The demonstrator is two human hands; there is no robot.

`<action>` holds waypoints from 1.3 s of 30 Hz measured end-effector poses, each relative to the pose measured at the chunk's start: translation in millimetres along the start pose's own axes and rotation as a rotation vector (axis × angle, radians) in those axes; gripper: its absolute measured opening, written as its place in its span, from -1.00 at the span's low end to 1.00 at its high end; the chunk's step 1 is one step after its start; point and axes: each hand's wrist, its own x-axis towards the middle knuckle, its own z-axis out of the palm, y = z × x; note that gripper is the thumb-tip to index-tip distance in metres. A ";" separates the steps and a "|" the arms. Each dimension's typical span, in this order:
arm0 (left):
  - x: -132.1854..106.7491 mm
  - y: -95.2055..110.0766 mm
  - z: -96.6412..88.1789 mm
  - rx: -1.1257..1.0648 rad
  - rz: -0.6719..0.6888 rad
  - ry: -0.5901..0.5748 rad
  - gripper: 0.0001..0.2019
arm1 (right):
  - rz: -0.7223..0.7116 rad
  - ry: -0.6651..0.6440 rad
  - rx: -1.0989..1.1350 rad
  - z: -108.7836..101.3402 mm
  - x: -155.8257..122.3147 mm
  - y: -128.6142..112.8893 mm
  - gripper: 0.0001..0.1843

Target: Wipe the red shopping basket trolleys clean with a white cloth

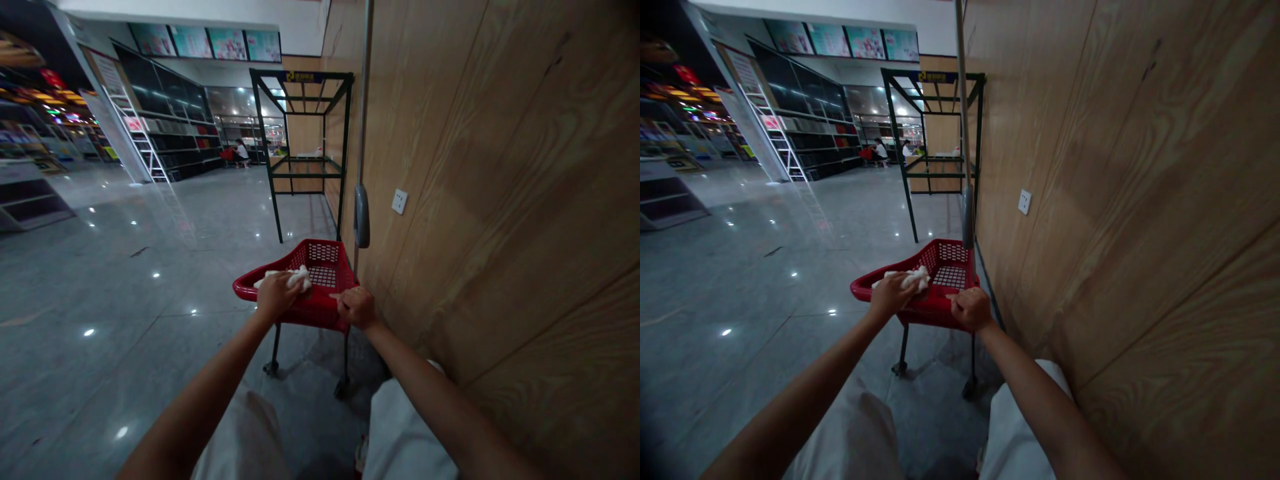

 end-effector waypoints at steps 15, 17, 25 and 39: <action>-8.6 2.8 10.5 -0.011 0.137 0.012 -0.74 | 0.058 0.099 0.039 8.2 -4.5 22.1 -0.65; 2.8 -18.7 -0.9 0.003 -0.047 0.006 -0.71 | 0.081 0.105 0.018 8.0 -6.3 27.6 -0.65; -17.8 -8.2 17.6 0.061 0.163 0.173 -0.69 | 0.096 -0.037 -0.091 6.3 16.7 6.9 -0.64; -9.1 -39.2 1.7 0.110 0.154 0.067 -0.66 | 0.237 -0.202 -0.115 29.8 34.8 -1.6 -0.59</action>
